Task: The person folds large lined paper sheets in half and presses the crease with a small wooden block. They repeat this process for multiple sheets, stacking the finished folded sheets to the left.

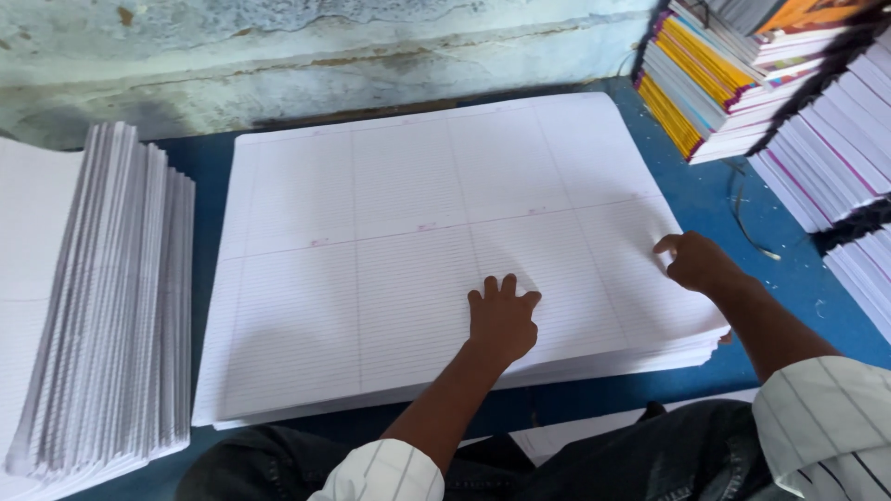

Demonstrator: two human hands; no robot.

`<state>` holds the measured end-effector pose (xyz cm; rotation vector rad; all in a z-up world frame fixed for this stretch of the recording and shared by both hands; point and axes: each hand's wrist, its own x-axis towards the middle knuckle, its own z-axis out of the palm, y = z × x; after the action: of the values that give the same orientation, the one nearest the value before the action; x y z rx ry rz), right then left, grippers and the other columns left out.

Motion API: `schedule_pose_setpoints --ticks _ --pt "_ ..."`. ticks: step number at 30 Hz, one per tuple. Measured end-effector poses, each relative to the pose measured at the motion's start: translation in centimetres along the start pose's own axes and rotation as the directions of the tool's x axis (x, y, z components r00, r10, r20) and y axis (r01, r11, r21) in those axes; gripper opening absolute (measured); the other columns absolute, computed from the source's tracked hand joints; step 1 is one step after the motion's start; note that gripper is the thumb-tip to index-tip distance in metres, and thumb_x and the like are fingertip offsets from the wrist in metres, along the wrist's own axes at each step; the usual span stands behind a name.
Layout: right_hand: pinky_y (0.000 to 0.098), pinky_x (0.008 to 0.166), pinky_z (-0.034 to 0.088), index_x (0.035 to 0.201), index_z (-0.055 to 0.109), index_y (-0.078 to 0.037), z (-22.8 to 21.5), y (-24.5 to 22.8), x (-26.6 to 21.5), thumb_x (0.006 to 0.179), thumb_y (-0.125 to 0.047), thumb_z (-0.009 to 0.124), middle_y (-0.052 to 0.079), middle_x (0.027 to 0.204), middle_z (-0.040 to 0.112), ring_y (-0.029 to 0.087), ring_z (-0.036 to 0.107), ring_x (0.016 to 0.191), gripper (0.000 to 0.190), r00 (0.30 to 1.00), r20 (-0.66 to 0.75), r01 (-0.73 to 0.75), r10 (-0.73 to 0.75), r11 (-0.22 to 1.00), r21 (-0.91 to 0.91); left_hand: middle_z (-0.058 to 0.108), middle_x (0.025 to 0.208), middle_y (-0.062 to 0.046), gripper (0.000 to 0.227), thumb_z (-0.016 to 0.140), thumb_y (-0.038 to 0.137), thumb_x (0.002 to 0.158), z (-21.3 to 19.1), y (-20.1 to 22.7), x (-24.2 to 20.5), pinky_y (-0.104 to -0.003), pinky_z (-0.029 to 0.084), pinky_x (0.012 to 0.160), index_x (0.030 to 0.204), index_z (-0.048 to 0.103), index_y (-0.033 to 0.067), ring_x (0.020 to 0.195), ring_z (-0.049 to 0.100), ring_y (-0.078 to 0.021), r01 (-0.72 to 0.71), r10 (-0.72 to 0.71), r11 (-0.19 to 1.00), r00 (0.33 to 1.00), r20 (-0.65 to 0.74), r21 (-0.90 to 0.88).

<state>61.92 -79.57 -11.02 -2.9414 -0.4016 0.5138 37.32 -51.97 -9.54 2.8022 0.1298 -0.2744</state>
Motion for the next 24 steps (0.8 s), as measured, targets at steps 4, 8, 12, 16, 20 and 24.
schedule_pose_setpoints --ticks 4,8,12,16,20,24 --pt "0.0501 0.104 0.055 0.138 0.063 -0.006 -0.3 2.8 -0.3 0.084 -0.015 0.084 0.021 0.136 0.068 0.038 0.069 0.122 0.058 0.995 -0.045 -0.088 0.090 0.995 0.043 0.040 0.156 -0.018 0.057 0.061 0.013 0.086 0.6 1.9 0.9 -0.063 0.038 0.104 0.142 0.059 0.0237 0.135 0.040 -0.0399 -0.025 0.025 1.000 1.000 -0.016 -0.003" --pt "0.0561 0.098 0.059 0.137 0.064 0.000 -0.5 5.0 -0.9 0.082 -0.027 0.086 0.029 0.135 0.067 0.044 0.069 0.120 0.066 0.951 0.120 -0.309 0.286 0.906 0.288 0.040 0.157 -0.019 0.055 0.057 0.011 0.090 1.1 3.6 1.4 -0.066 0.034 0.108 0.143 0.059 0.0243 0.137 0.038 -0.0414 -0.058 0.058 0.998 0.998 -0.025 -0.002" --pt "0.0577 0.102 0.052 0.138 0.066 -0.007 -0.1 6.9 -1.8 0.079 -0.029 0.084 0.029 0.139 0.063 0.044 0.062 0.128 0.065 0.935 0.199 -0.354 0.294 0.817 0.456 0.030 0.161 -0.022 0.057 0.055 0.012 0.094 0.6 5.0 1.5 -0.069 0.029 0.110 0.149 0.050 0.0260 0.142 0.031 -0.0463 -0.037 0.036 0.999 0.998 0.050 0.014" --pt "0.0569 0.100 0.055 0.133 0.067 0.004 0.0 8.1 -3.2 0.082 -0.029 0.084 0.031 0.141 0.061 0.045 0.060 0.130 0.063 0.921 0.245 -0.390 0.303 0.720 0.574 0.024 0.164 -0.022 0.058 0.059 0.023 0.095 -0.7 6.7 0.5 -0.070 0.026 0.112 0.152 0.046 0.0250 0.147 0.024 -0.0460 -0.075 0.074 0.997 0.992 0.101 0.001" --pt "0.0566 0.098 0.058 0.131 0.069 0.004 -0.1 8.5 -3.9 0.080 -0.026 0.084 0.031 0.139 0.064 0.045 0.062 0.128 0.061 0.910 0.268 -0.415 0.317 0.668 0.617 0.021 0.163 -0.021 0.072 0.071 0.045 0.089 -1.0 9.3 -0.6 -0.070 0.019 0.116 0.150 0.044 0.0189 0.151 0.015 -0.0436 -0.145 0.152 0.988 0.970 0.192 -0.050" --pt "0.0557 0.097 0.057 0.130 0.069 -0.001 -0.2 8.9 -4.0 0.077 -0.022 0.087 0.028 0.134 0.068 0.042 0.067 0.121 0.060 0.952 0.157 -0.305 0.262 0.786 0.538 0.032 0.159 -0.021 0.072 0.079 0.035 0.083 0.5 10.9 -0.4 -0.069 0.020 0.117 0.146 0.050 0.0138 0.150 0.022 -0.0399 -0.216 0.220 0.975 0.973 0.074 -0.059"
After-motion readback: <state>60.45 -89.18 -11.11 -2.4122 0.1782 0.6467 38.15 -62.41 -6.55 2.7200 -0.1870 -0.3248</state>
